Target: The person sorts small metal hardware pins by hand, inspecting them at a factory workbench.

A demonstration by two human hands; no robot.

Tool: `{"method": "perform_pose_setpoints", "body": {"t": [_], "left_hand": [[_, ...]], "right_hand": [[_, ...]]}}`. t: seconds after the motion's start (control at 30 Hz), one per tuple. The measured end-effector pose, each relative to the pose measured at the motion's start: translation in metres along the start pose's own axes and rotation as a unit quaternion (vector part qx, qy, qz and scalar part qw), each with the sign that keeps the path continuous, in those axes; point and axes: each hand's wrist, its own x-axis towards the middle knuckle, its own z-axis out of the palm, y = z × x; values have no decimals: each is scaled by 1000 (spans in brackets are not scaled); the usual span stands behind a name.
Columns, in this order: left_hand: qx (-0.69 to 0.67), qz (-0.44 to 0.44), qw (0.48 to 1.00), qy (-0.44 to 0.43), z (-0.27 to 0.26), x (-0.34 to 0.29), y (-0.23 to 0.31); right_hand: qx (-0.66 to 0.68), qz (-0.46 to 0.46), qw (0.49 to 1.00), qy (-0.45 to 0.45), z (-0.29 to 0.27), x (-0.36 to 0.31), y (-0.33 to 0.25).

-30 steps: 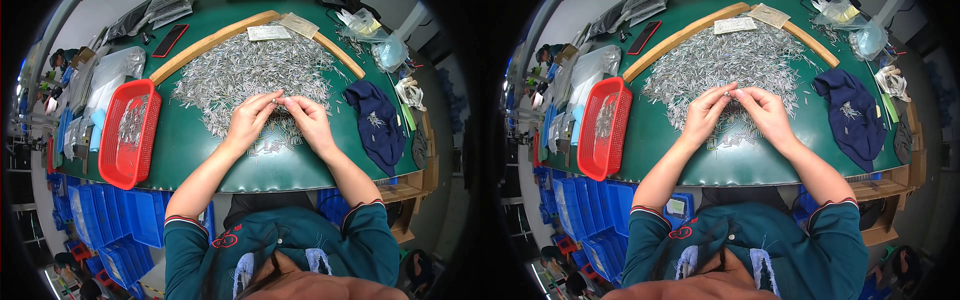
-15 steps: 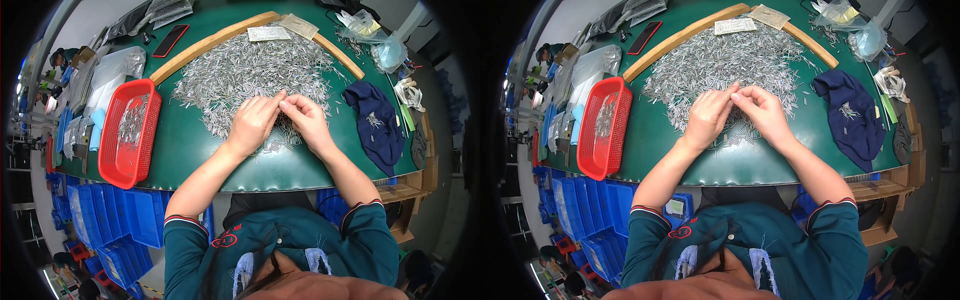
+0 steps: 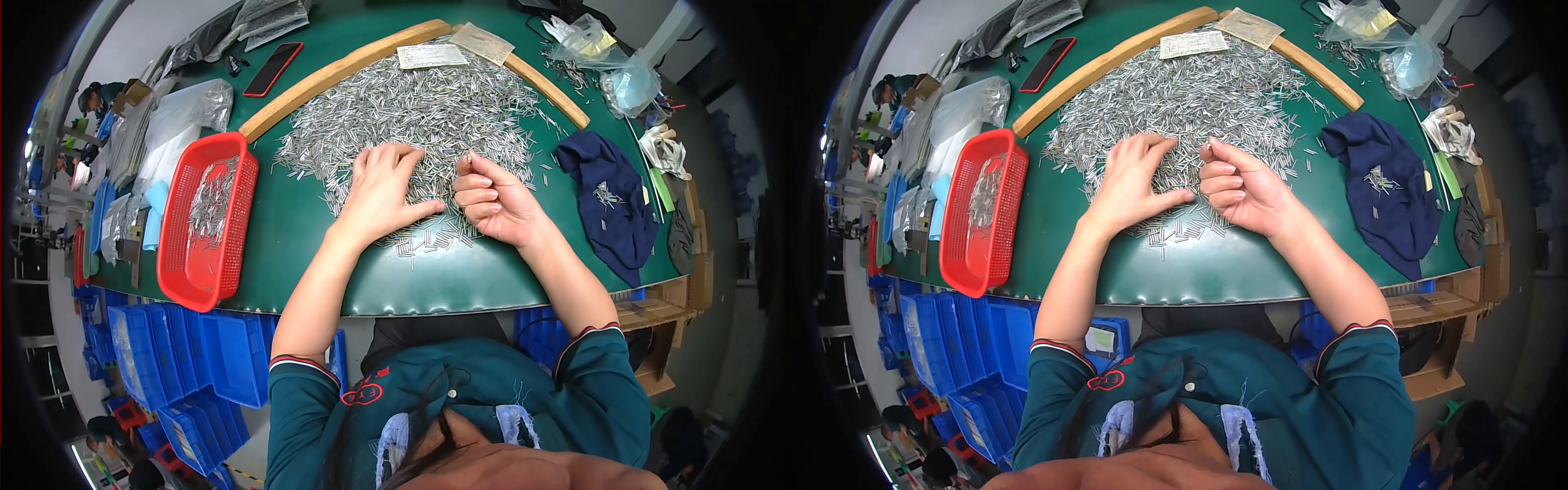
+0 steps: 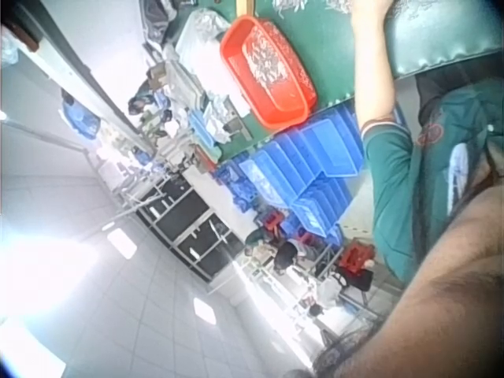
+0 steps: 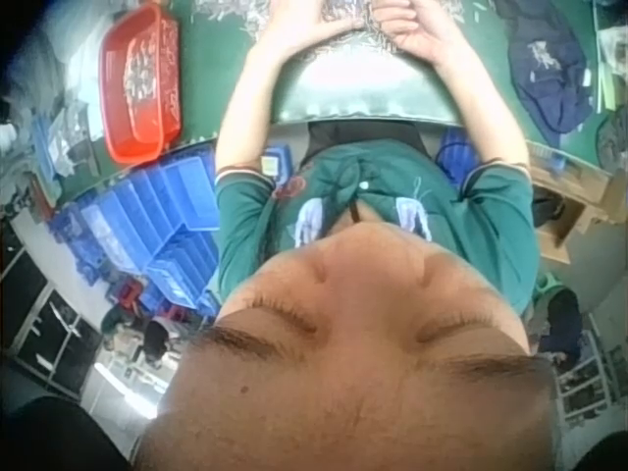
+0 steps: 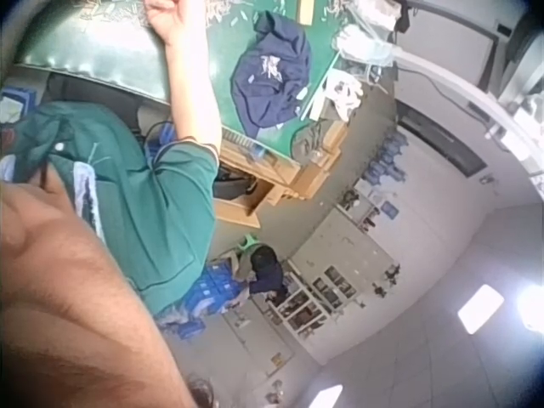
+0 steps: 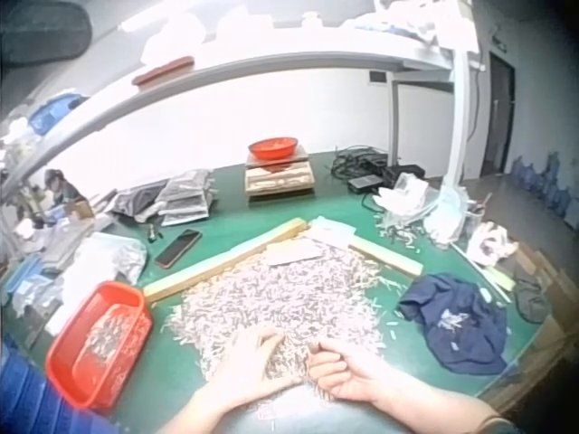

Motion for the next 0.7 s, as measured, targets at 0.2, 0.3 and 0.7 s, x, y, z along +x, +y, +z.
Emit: {"method": "perform_pose_setpoints", "body": {"t": [0.2,0.3,0.7], "left_hand": [[79,16,996,-42,15,-1,1],[86,34,996,-7,18,-1,2],[-249,-68,961,97,8,5,9]], "right_hand": [[5,2,1000,-1,0,2,1],[5,4,1000,-13,-2,1,-1],[-292,-181,928,142,10,0,11]]}}
